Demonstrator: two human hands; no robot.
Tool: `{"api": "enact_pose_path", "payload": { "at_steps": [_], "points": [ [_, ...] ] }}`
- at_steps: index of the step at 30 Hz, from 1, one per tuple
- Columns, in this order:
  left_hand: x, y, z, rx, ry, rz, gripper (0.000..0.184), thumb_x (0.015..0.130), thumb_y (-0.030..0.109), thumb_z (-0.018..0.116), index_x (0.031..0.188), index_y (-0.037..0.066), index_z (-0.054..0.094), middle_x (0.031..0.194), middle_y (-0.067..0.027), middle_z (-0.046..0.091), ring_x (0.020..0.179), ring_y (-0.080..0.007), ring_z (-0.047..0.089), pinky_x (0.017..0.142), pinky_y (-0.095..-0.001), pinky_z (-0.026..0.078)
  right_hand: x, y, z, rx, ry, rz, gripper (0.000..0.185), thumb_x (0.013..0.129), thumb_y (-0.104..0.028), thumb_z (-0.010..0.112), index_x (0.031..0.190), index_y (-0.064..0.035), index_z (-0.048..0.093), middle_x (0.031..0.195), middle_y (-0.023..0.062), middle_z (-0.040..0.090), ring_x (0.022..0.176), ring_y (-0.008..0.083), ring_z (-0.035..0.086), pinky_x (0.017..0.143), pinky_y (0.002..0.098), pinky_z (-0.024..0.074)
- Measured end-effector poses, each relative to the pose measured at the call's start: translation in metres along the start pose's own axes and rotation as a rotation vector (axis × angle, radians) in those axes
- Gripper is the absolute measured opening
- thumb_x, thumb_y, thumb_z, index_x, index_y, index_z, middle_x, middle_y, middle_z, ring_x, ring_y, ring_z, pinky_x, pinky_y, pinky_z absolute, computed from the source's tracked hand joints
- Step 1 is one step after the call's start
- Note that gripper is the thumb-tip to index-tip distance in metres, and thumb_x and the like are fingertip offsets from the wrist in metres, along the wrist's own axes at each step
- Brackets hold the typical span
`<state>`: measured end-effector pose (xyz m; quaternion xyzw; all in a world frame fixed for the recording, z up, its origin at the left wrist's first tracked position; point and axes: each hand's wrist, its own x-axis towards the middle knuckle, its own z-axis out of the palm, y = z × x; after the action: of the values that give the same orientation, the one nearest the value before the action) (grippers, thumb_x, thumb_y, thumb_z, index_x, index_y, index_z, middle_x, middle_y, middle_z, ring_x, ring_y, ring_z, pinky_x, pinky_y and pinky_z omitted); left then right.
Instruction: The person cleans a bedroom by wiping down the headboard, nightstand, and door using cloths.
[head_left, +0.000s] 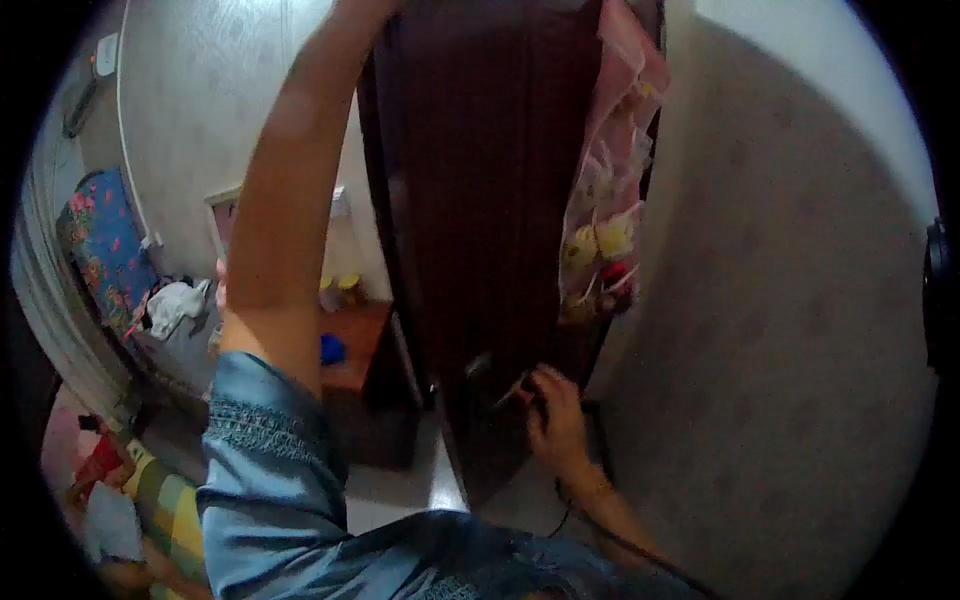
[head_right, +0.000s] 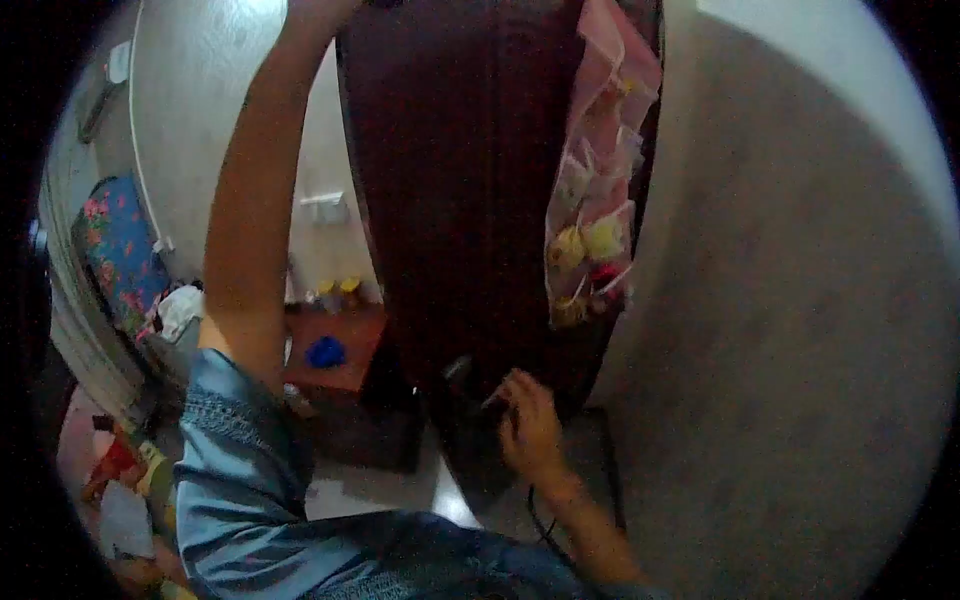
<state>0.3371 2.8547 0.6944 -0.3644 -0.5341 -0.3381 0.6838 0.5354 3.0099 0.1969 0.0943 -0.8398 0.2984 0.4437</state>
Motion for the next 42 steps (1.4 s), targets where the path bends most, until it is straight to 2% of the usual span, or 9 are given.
{"api": "enact_pose_path", "payload": {
  "at_steps": [3, 16, 18, 21, 24, 29, 32, 38, 42],
  "points": [
    [-0.084, 0.022, -0.025, -0.041, 0.047, 0.093, 0.036, 0.091, 0.023, 0.051, 0.121, 0.004, 0.054, 0.123, -0.0220, 0.054, 0.115, -0.0409, 0.050, 0.100, -0.0442, 0.041, -0.013, 0.005, -0.022, 0.001, -0.034, 0.102, 0.052, 0.077, 0.005, 0.058, 0.127, -0.0013, 0.050, 0.132, 0.0183, 0.049, 0.119, 0.0369, 0.049, 0.102, 0.0428, 0.0406],
    [-0.439, 0.064, -0.094, 0.162, -0.451, -0.578, 0.044, 0.089, 0.017, 0.060, 0.130, 0.003, 0.051, 0.133, -0.0346, 0.041, 0.122, -0.0518, 0.040, 0.100, -0.0507, 0.038, -0.071, 0.042, -0.098, -0.020, -0.110, 0.307, 0.043, 0.081, 0.007, 0.052, 0.122, -0.0039, 0.055, 0.127, 0.0168, 0.053, 0.117, 0.0347, 0.051, 0.099, 0.0398, 0.0424],
    [-0.472, 0.044, -0.097, 0.227, -0.466, -0.511, 0.045, 0.089, 0.017, 0.059, 0.130, 0.004, 0.050, 0.133, -0.0352, 0.040, 0.121, -0.0526, 0.040, 0.100, -0.0508, 0.038, -0.086, 0.044, -0.102, 0.003, -0.105, 0.342, 0.043, 0.081, 0.007, 0.052, 0.122, -0.0035, 0.055, 0.125, 0.0172, 0.054, 0.116, 0.0349, 0.052, 0.098, 0.0398, 0.0430],
    [-0.485, 0.029, -0.102, 0.216, -0.448, -0.443, 0.048, 0.089, 0.017, 0.059, 0.135, 0.007, 0.047, 0.133, -0.0356, 0.040, 0.120, -0.0524, 0.042, 0.099, -0.0504, 0.040, -0.102, 0.042, -0.118, -0.068, -0.107, 0.305, 0.031, 0.086, 0.008, 0.048, 0.114, -0.0012, 0.057, 0.117, 0.0152, 0.058, 0.111, 0.0306, 0.057, 0.091, 0.0342, 0.0463],
    [-0.482, -0.001, -0.091, 0.103, -0.541, -0.753, 0.058, 0.088, 0.015, 0.060, 0.142, 0.019, 0.040, 0.133, -0.0328, 0.041, 0.122, -0.0463, 0.043, 0.101, -0.0467, 0.040, -0.104, 0.042, -0.127, -0.085, -0.142, 0.420, 0.029, 0.086, 0.007, 0.049, 0.112, -0.0007, 0.058, 0.115, 0.0152, 0.059, 0.106, 0.0299, 0.058, 0.089, 0.0337, 0.0468],
    [-0.467, -0.036, -0.062, 0.388, -0.551, -0.518, 0.062, 0.087, 0.012, 0.059, 0.144, 0.022, 0.038, 0.135, -0.0275, 0.042, 0.108, -0.0471, 0.054, 0.091, -0.0481, 0.046, -0.099, 0.054, -0.140, -0.052, -0.155, 0.437, 0.025, 0.085, 0.005, 0.053, 0.108, -0.0004, 0.059, 0.113, 0.0162, 0.060, 0.108, 0.0338, 0.057, 0.092, 0.0381, 0.0461],
    [-0.448, -0.046, -0.046, 0.506, -0.818, -0.940, 0.058, 0.085, 0.012, 0.061, 0.140, 0.019, 0.043, 0.129, -0.0258, 0.050, 0.107, -0.0476, 0.055, 0.091, -0.0476, 0.046, -0.091, 0.086, -0.126, -0.098, -0.154, 0.435, 0.023, 0.084, 0.003, 0.055, 0.107, -0.0010, 0.060, 0.110, 0.0148, 0.061, 0.105, 0.0323, 0.059, 0.090, 0.0357, 0.0473],
    [-0.444, 0.017, -0.006, -0.233, -0.544, -1.011, 0.038, 0.093, 0.025, 0.056, 0.128, 0.010, 0.052, 0.120, -0.0163, 0.061, 0.112, -0.0279, 0.058, 0.095, -0.0360, 0.044, -0.035, 0.118, -0.097, 0.225, -0.242, 0.595, 0.025, 0.089, -0.004, 0.058, 0.114, -0.0015, 0.059, 0.111, 0.0114, 0.062, 0.100, 0.0237, 0.062, 0.088, 0.0313, 0.0473],
    [-0.434, 0.077, 0.027, -1.109, -0.379, -1.565, 0.056, 0.097, 0.026, 0.053, 0.145, 0.007, 0.032, 0.136, -0.0095, 0.045, 0.123, -0.0202, 0.046, 0.104, -0.0321, 0.035, 0.045, 0.116, -0.052, 0.467, -0.219, 0.494, 0.038, 0.090, -0.011, 0.060, 0.127, -0.0034, 0.051, 0.123, 0.0110, 0.057, 0.106, 0.0225, 0.059, 0.090, 0.0327, 0.0467]
  ]
}}
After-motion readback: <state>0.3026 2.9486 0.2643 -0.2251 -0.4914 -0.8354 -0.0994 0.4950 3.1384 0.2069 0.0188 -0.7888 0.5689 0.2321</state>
